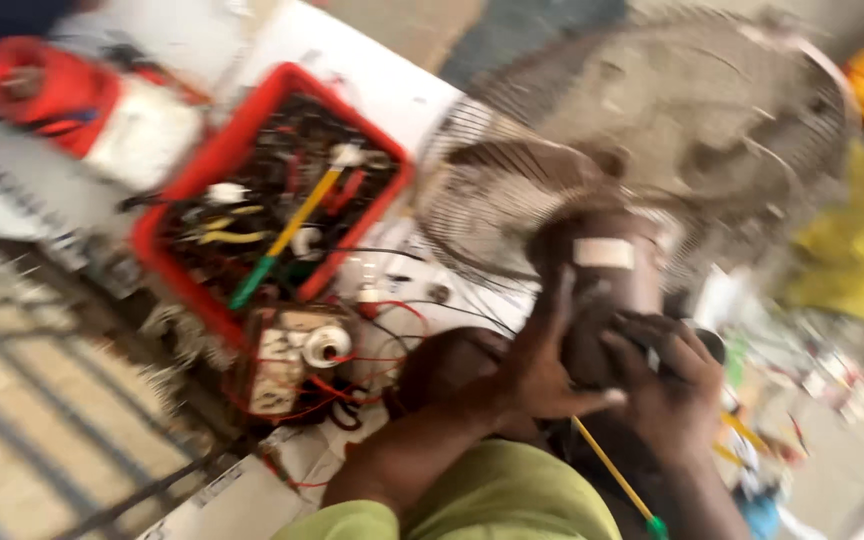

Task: The person removes the motor housing from a fan, pulls out the internal wires, and detaches the motor. They then thread the wires through the rear cage and twist the wire ends together by hand.

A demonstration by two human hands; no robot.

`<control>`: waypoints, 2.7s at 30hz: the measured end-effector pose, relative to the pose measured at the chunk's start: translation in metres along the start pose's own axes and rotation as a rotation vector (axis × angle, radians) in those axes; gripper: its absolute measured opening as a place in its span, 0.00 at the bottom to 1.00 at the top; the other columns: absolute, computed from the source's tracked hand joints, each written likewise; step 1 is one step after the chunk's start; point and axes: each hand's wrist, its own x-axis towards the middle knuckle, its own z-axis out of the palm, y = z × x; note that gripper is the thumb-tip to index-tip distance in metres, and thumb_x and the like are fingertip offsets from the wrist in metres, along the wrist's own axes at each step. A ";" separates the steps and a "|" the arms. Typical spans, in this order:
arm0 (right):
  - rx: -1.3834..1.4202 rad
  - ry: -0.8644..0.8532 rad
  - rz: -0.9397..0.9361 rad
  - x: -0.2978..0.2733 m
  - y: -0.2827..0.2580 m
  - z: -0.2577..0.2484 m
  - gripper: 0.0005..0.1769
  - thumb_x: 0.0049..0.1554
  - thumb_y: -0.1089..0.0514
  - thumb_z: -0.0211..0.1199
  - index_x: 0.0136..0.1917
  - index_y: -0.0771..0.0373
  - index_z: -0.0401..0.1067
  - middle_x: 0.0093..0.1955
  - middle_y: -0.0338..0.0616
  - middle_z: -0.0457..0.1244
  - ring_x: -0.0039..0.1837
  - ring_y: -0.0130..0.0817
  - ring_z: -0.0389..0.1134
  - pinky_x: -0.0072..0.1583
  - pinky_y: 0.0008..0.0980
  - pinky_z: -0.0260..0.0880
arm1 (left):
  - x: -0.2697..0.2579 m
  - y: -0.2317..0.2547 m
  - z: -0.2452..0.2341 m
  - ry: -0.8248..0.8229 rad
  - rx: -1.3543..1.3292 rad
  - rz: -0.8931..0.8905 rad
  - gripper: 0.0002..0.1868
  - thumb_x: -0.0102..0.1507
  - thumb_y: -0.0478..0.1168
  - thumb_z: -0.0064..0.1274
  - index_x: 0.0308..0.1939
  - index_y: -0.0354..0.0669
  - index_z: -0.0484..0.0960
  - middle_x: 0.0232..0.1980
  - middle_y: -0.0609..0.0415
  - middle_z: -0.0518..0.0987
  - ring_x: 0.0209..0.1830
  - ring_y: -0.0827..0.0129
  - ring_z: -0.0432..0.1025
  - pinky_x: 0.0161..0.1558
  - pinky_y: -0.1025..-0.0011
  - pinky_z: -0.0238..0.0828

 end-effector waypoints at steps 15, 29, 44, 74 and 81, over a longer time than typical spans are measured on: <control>0.176 0.045 0.028 0.014 0.084 0.026 0.20 0.53 0.64 0.71 0.60 0.64 0.77 0.50 0.45 0.72 0.51 0.28 0.72 0.59 0.27 0.73 | 0.006 0.002 -0.004 -0.059 0.092 -0.049 0.62 0.57 0.48 0.66 0.83 0.25 0.42 0.76 0.28 0.55 0.75 0.46 0.60 0.78 0.56 0.63; -0.117 0.199 0.367 -0.001 0.007 0.027 0.54 0.39 0.55 0.80 0.74 0.72 0.61 0.65 0.58 0.64 0.63 0.44 0.67 0.61 0.38 0.69 | 0.003 -0.002 -0.007 -0.017 0.025 -0.066 0.76 0.47 0.49 0.77 0.82 0.24 0.37 0.84 0.23 0.52 0.87 0.36 0.51 0.83 0.52 0.53; -0.098 -0.064 0.253 0.016 0.032 0.004 0.62 0.31 0.45 0.81 0.75 0.61 0.59 0.66 0.55 0.65 0.67 0.45 0.68 0.66 0.41 0.68 | 0.234 0.039 -0.091 0.016 0.862 0.104 0.73 0.29 0.63 0.81 0.73 0.41 0.63 0.75 0.37 0.56 0.73 0.33 0.52 0.61 0.23 0.47; 0.766 0.262 0.482 0.010 0.052 0.037 0.50 0.43 0.66 0.73 0.75 0.59 0.53 0.66 0.50 0.60 0.66 0.41 0.65 0.65 0.40 0.70 | 0.113 0.024 -0.033 -0.162 0.486 0.145 0.23 0.52 0.52 0.73 0.36 0.36 0.86 0.29 0.47 0.81 0.25 0.63 0.76 0.27 0.64 0.72; 0.813 0.258 0.499 0.011 0.042 0.038 0.52 0.43 0.67 0.72 0.77 0.61 0.51 0.66 0.52 0.60 0.64 0.41 0.66 0.62 0.38 0.72 | 0.105 0.026 -0.021 -0.174 0.343 -0.054 0.16 0.58 0.49 0.70 0.31 0.39 0.87 0.28 0.48 0.83 0.27 0.61 0.79 0.33 0.64 0.74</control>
